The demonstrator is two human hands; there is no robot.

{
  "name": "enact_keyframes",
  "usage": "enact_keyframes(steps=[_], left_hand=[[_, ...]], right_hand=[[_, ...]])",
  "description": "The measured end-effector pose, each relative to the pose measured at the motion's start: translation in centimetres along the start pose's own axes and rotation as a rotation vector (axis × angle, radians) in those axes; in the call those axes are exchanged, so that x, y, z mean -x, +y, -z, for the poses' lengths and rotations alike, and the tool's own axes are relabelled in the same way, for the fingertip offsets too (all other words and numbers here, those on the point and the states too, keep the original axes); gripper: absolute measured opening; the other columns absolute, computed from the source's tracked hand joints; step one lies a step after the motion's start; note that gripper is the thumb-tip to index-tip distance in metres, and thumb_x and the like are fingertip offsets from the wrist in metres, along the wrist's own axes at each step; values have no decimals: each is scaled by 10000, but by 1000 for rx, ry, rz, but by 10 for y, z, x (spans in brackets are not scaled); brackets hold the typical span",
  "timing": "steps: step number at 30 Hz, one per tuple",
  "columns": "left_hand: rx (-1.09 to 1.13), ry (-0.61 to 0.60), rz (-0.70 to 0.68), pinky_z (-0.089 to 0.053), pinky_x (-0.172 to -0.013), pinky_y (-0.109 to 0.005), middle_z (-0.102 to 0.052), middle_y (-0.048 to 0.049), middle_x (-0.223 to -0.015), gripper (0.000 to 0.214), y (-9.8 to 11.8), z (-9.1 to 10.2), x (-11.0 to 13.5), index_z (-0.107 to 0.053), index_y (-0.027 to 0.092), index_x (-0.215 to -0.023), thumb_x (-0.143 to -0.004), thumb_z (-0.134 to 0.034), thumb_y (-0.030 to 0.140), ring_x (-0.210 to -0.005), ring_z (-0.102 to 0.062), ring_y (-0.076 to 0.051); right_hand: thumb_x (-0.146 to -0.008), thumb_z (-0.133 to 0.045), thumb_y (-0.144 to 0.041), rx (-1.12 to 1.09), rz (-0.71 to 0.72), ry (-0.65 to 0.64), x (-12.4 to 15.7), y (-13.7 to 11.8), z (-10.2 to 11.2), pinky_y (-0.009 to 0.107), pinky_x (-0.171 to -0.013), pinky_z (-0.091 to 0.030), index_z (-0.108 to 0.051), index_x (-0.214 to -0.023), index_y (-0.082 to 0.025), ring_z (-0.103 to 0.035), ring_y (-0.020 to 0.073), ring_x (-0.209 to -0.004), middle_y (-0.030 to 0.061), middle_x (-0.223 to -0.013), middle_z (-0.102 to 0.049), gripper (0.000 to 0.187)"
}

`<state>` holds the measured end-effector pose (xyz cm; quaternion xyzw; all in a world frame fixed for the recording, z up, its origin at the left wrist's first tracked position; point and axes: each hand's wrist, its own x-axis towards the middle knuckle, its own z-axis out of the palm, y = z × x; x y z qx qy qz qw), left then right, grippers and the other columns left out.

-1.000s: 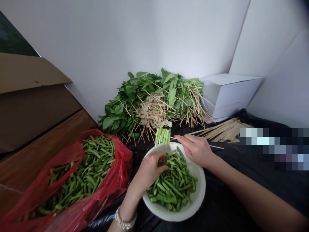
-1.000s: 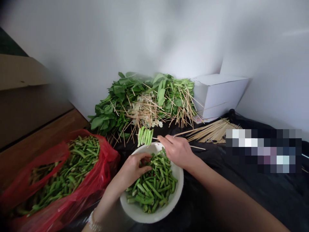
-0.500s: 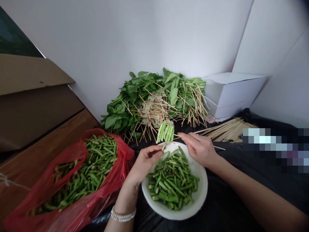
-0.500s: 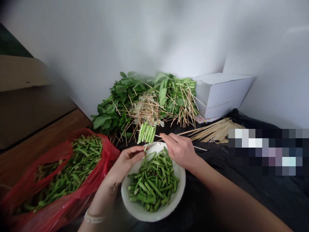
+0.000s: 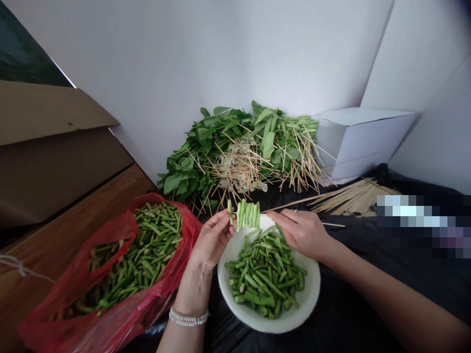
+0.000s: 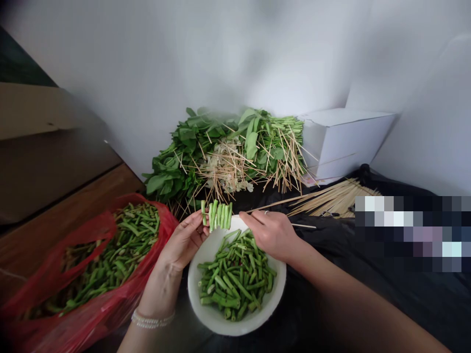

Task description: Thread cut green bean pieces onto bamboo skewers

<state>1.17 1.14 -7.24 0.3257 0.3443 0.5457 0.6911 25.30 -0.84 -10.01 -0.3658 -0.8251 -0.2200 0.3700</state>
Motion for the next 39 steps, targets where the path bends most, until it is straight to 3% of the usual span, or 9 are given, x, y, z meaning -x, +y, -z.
enact_keyframes(steps=[19, 33, 39], left_hand=[[-15, 90, -21, -520, -566, -145, -753, -36, -736, 307, -1, 1, 0, -771, 110, -839, -558, -893, 128, -593, -633, -71], [-49, 21, -31, -507, -593, -147, -731, -29, -699, 266, -2, 0, 0, -772, 111, -825, -594, -887, 177, -607, -619, -66], [-99, 71, -75, -522, -622, -163, -760, -40, -728, 307, -6, 0, -1, -776, 119, -804, -543, -913, 207, -613, -637, -74]], right_hand=[[-908, -404, -88, 12, 4, -24, 0, 0, 0, 272, -574, -395, -656, -1144, -113, -539, 124, -600, 22, -739, -622, 346], [-906, -392, -79, -16, 6, -31, 0, 0, 0, 280, -572, -394, -660, -1130, -117, -537, 130, -601, 13, -714, -606, 351], [-896, -401, -82, -18, 9, -48, -1, 0, 1, 276, -556, -387, -663, -1106, -107, -522, 122, -576, 15, -700, -603, 336]])
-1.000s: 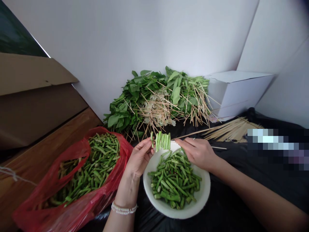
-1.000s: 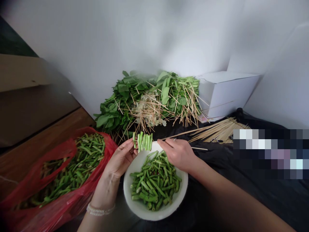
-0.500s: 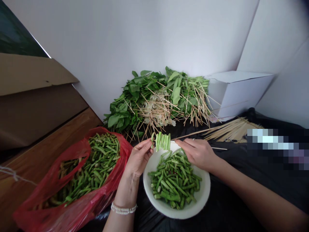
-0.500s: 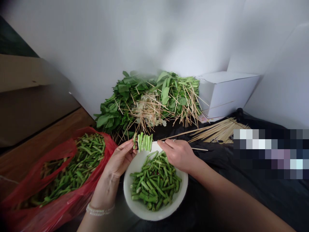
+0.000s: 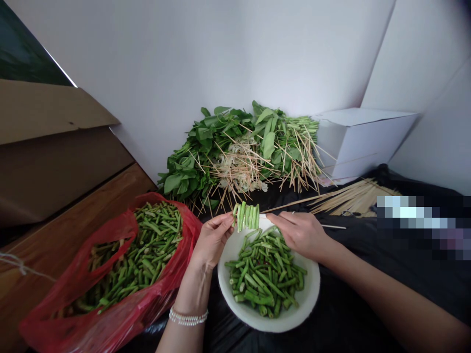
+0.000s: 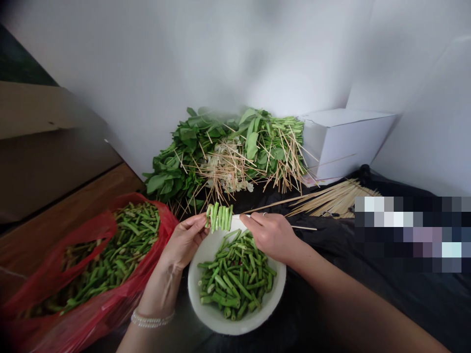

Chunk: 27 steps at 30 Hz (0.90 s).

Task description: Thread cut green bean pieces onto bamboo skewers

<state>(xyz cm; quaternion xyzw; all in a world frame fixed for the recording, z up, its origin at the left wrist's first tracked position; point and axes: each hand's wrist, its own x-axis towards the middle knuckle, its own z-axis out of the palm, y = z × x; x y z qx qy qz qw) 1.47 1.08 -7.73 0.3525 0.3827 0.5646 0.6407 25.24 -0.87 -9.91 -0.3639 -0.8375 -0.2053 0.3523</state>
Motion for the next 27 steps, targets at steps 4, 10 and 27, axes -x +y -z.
enact_keyframes(steps=[4, 10, 27], left_hand=[[-11, -12, 20, -520, -602, -163, -763, -39, -716, 309, -1, 0, 1, -777, 122, -793, -533, -918, 207, -578, -628, -65], [-33, -49, 33, -519, -603, -175, -760, -24, -707, 287, -1, -2, 2, -774, 140, -770, -533, -919, 211, -580, -630, -69], [-134, -8, -153, -482, -626, -196, -708, 6, -667, 197, -5, -4, 2, -750, 169, -743, -642, -862, 296, -613, -607, -90]], right_hand=[[-888, -401, -84, -29, -1, -12, 1, 0, 0, 270, -559, -399, -652, -1108, -105, -533, 123, -591, 19, -718, -615, 335], [-900, -397, -82, -86, -35, -23, 2, 3, -5, 262, -585, -406, -645, -1113, -110, -549, 130, -629, 19, -741, -608, 329], [-929, -376, -83, 53, -53, -17, -3, 16, -2, 342, -728, -425, -630, -1194, -81, -555, 191, -772, 79, -818, -637, 367]])
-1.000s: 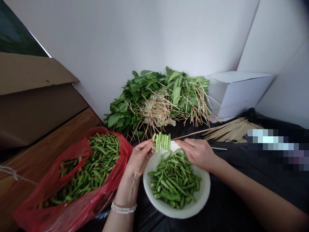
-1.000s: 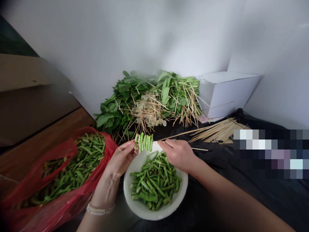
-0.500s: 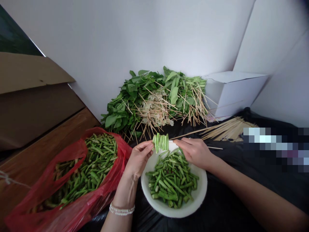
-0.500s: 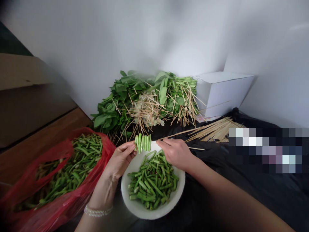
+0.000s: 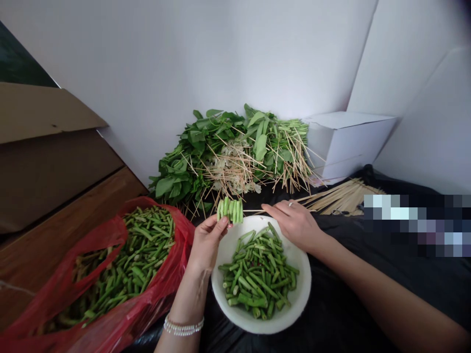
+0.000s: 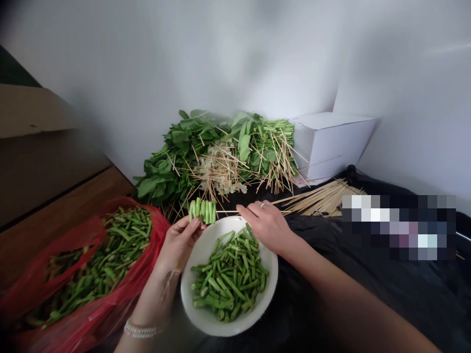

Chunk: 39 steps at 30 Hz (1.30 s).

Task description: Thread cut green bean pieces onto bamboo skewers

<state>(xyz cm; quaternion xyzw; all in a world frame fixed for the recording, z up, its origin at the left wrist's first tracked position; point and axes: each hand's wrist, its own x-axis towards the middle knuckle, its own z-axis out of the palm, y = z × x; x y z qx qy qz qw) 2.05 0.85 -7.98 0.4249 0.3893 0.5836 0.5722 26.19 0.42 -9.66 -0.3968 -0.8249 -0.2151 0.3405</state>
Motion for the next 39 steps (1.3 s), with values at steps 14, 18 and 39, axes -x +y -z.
enact_keyframes(steps=[14, 18, 39], left_hand=[[-165, 11, -77, -480, -629, -195, -761, -43, -818, 434, 2, -11, 4, -729, 188, -1050, -646, -854, 287, -662, -630, -101], [-318, -39, -76, -492, -647, -232, -750, -54, -715, 223, 0, -16, 7, -781, 158, -854, -654, -834, 240, -636, -630, -135], [-444, -131, -165, -491, -650, -234, -757, -61, -725, 137, -3, -12, 7, -790, 164, -852, -731, -744, 208, -647, -646, -158]], right_hand=[[-921, -470, -286, -483, -630, 224, 6, 61, -10, 403, -879, -454, -661, -933, -183, -619, 232, -912, 99, -936, -692, 217], [-925, -438, -458, -669, -800, 306, 10, 79, -21, 321, -626, -538, -600, -967, -184, -677, 196, -754, 97, -912, -707, 321], [-933, -563, -391, -1048, -1243, 177, 5, 112, -60, 438, -892, -516, -573, -1206, -174, -588, 224, -1067, 83, -1241, -573, 349]])
